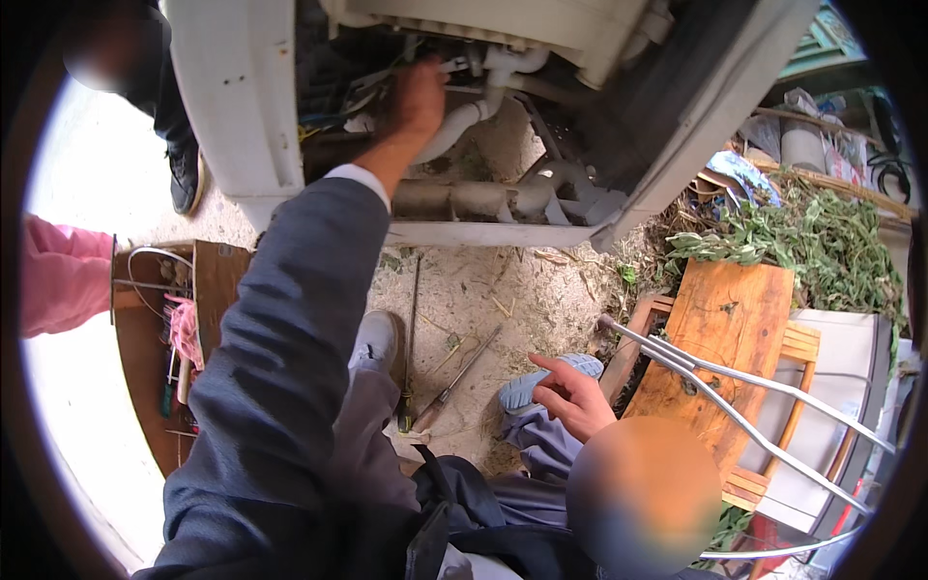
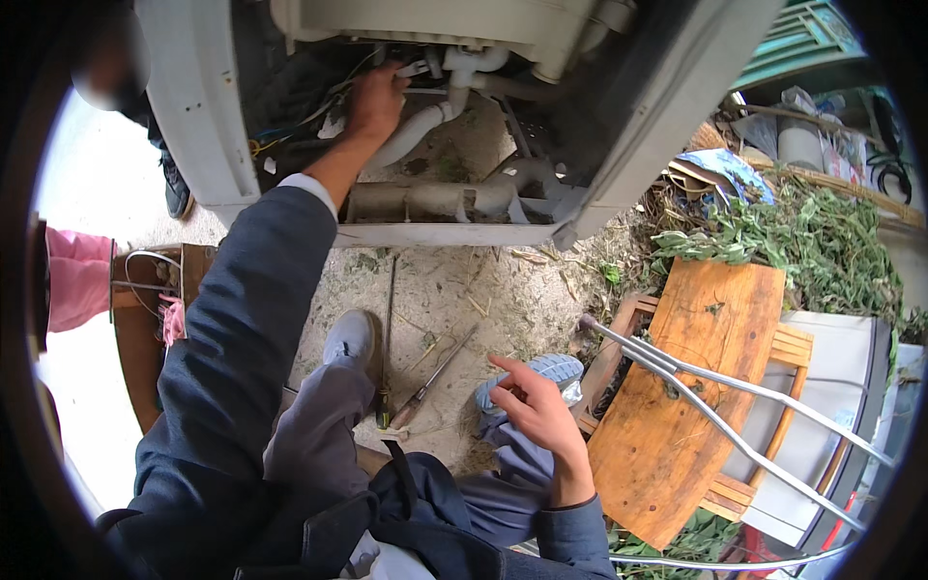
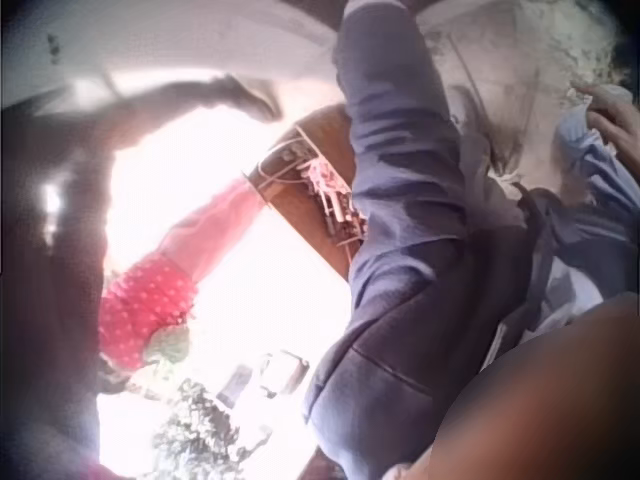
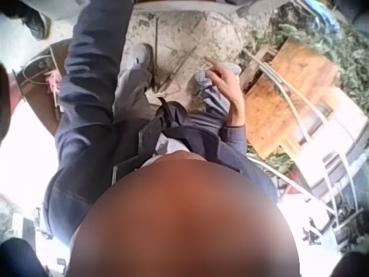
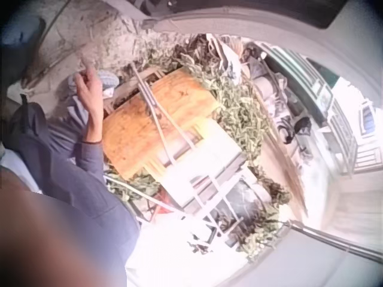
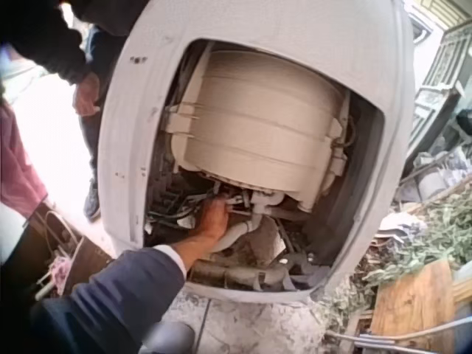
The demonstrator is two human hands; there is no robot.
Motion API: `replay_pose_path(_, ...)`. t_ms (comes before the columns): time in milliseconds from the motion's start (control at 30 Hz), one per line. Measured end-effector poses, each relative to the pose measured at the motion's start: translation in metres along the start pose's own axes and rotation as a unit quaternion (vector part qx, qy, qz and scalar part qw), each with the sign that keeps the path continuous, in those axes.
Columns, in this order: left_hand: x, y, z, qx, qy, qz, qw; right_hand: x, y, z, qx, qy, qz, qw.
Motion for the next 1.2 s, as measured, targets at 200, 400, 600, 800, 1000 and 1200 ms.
replay_pose_path(200, -0.013, 0.017, 0.002, 0.048, -0.093, 0.187, 0.977, 0.02, -0.027, 0.003, 0.056, 0.136, -0.224, 0.963)
replay_pose_path(400, -0.033, 0.016, 0.011, 0.099, -0.131, 0.153, 0.974, 0.014, -0.03, -0.007, 0.072, 0.15, -0.242, 0.956)
replay_pose_path(600, -0.031, 0.02, 0.017, 0.155, -0.136, 0.183, 0.961, 0.027, -0.026, -0.02, 0.127, 0.155, -0.206, 0.958)
replay_pose_path(800, -0.03, 0.017, 0.023, 0.162, -0.175, 0.181, 0.954, 0.019, -0.03, -0.023, 0.111, 0.183, -0.185, 0.959)
replay_pose_path(1000, -0.033, 0.015, 0.027, 0.154, -0.17, 0.23, 0.946, 0.026, -0.03, -0.022, 0.147, 0.184, -0.195, 0.952)
replay_pose_path(1200, -0.032, 0.023, 0.019, 0.11, -0.173, 0.11, 0.973, 0.016, -0.036, -0.016, 0.138, 0.189, -0.215, 0.948)
Point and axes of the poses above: each hand's wrist, its own z-axis towards the middle knuckle, its own y-axis out of the back of the hand, x = y × z, the point moved 4 cm from there along z, towards the middle knuckle, and after that the axes turned 3 degrees about -z, right-handed, at the moved point
